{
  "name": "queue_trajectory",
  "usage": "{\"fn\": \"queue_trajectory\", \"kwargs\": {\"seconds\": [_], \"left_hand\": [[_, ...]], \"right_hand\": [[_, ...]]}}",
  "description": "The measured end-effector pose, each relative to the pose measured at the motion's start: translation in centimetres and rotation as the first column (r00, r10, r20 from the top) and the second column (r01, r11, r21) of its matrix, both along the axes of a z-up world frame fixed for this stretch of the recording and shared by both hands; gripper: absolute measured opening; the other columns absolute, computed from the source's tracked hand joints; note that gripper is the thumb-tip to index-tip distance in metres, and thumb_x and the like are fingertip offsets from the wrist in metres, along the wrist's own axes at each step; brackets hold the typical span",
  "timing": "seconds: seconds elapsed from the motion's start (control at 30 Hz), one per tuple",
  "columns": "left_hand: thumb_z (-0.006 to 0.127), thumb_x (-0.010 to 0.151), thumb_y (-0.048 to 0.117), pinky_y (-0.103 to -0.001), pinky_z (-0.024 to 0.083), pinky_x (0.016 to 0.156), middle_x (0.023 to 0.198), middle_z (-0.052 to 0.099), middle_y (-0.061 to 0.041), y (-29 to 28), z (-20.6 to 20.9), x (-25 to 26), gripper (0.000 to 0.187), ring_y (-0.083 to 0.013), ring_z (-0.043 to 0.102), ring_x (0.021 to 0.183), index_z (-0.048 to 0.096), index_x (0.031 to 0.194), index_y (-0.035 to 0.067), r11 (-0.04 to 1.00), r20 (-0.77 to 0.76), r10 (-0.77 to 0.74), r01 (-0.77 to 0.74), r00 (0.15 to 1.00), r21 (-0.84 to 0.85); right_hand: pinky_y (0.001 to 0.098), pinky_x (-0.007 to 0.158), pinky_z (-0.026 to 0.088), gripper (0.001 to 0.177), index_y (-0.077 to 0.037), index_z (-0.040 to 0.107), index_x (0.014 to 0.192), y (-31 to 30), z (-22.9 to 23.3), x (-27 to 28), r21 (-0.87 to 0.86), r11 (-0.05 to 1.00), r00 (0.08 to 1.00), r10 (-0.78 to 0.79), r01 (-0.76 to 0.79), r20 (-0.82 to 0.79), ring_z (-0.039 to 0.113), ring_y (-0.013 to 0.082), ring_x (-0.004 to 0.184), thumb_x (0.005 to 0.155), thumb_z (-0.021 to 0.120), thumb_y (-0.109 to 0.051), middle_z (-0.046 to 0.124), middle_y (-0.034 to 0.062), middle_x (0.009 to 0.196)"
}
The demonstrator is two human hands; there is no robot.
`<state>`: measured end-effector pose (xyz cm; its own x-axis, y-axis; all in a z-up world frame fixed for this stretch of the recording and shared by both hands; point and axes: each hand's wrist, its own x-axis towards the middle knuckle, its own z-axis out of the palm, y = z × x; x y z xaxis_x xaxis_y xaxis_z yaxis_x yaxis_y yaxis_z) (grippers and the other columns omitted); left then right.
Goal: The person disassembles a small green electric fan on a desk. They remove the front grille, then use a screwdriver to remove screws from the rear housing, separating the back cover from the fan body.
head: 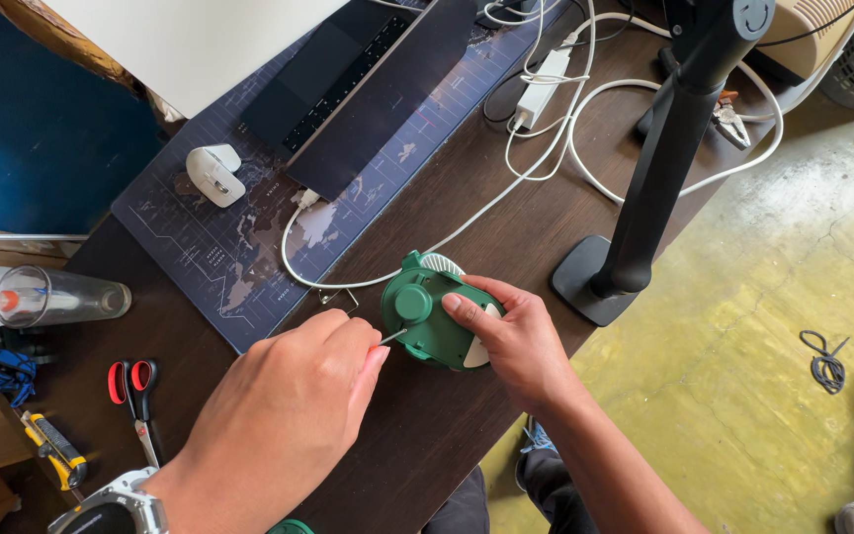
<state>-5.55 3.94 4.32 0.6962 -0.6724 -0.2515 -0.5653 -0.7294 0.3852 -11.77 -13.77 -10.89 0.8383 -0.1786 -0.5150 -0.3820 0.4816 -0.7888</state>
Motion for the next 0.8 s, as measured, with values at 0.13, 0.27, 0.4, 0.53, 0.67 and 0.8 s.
{"fn": "queue_trajectory", "kwargs": {"seconds": [0.13,0.27,0.4,0.53,0.67,0.8], "left_hand": [[0.062,0.092,0.02,-0.044,0.055,0.06,0.083,0.066,-0.013,-0.2,0.2,0.0,0.015,-0.0342,0.07,0.069,0.066,0.092,0.006,1.0,0.003,0.001,-0.001,1.0,0.005],[0.061,0.092,0.02,-0.045,0.055,0.059,0.083,0.066,-0.013,0.3,-0.3,0.1,0.015,-0.0341,0.07,0.069,0.066,0.092,0.006,1.0,-0.005,0.001,-0.001,1.0,0.009],[0.06,0.102,0.026,-0.041,0.056,0.065,0.085,0.066,-0.009,0.9,-1.2,0.2,0.021,-0.0294,0.072,0.075,0.066,0.095,0.008,0.998,-0.047,0.003,-0.001,0.999,0.058],[0.06,0.102,0.026,-0.041,0.056,0.064,0.085,0.066,-0.009,1.2,-1.7,0.2,0.021,-0.0298,0.072,0.075,0.066,0.094,0.007,0.999,-0.046,0.002,0.0,0.999,0.045],[0.061,0.101,0.027,-0.041,0.057,0.064,0.085,0.067,-0.009,1.1,-1.5,0.3,0.021,-0.03,0.072,0.075,0.066,0.093,0.008,0.996,-0.076,0.045,-0.038,0.996,0.085],[0.061,0.101,0.026,-0.043,0.056,0.065,0.086,0.068,-0.01,0.8,-1.1,0.4,0.02,-0.032,0.072,0.076,0.067,0.093,0.008,0.998,-0.05,0.027,-0.024,0.998,0.062]], "right_hand": [[0.0291,0.068,0.063,0.053,0.004,0.069,0.127,0.2,-0.2,0.0,-0.021,1.0,1.0,0.005,-0.004,0.026,0.074,0.0124,0.08,0.086,0.076,-0.029,0.079,0.0101,0.097],[0.0286,0.07,0.062,0.054,0.004,0.069,0.127,0.3,-0.2,0.0,-0.016,1.0,1.0,0.004,-0.004,0.016,0.073,0.0117,0.081,0.085,0.076,-0.029,0.079,0.0095,0.098],[0.0292,0.069,0.062,0.053,0.004,0.07,0.127,0.4,-0.2,0.1,-0.03,1.0,1.0,0.007,-0.007,0.006,0.073,0.0122,0.08,0.085,0.076,-0.029,0.078,0.0097,0.096],[0.0269,0.071,0.062,0.053,0.004,0.07,0.127,0.3,-0.2,0.1,-0.06,0.998,1.0,0.015,-0.014,0.021,0.073,0.0109,0.081,0.086,0.076,-0.029,0.079,0.0095,0.096],[0.0284,0.068,0.063,0.052,0.004,0.07,0.127,0.4,0.0,0.2,-0.039,0.999,1.0,0.007,-0.007,0.004,0.073,0.0116,0.078,0.085,0.076,-0.028,0.078,0.0099,0.095],[0.0283,0.067,0.062,0.052,0.005,0.069,0.126,0.6,0.0,0.1,-0.025,1.0,1.0,-0.002,0.002,0.013,0.073,0.0115,0.079,0.086,0.076,-0.027,0.078,0.0096,0.095]]}}
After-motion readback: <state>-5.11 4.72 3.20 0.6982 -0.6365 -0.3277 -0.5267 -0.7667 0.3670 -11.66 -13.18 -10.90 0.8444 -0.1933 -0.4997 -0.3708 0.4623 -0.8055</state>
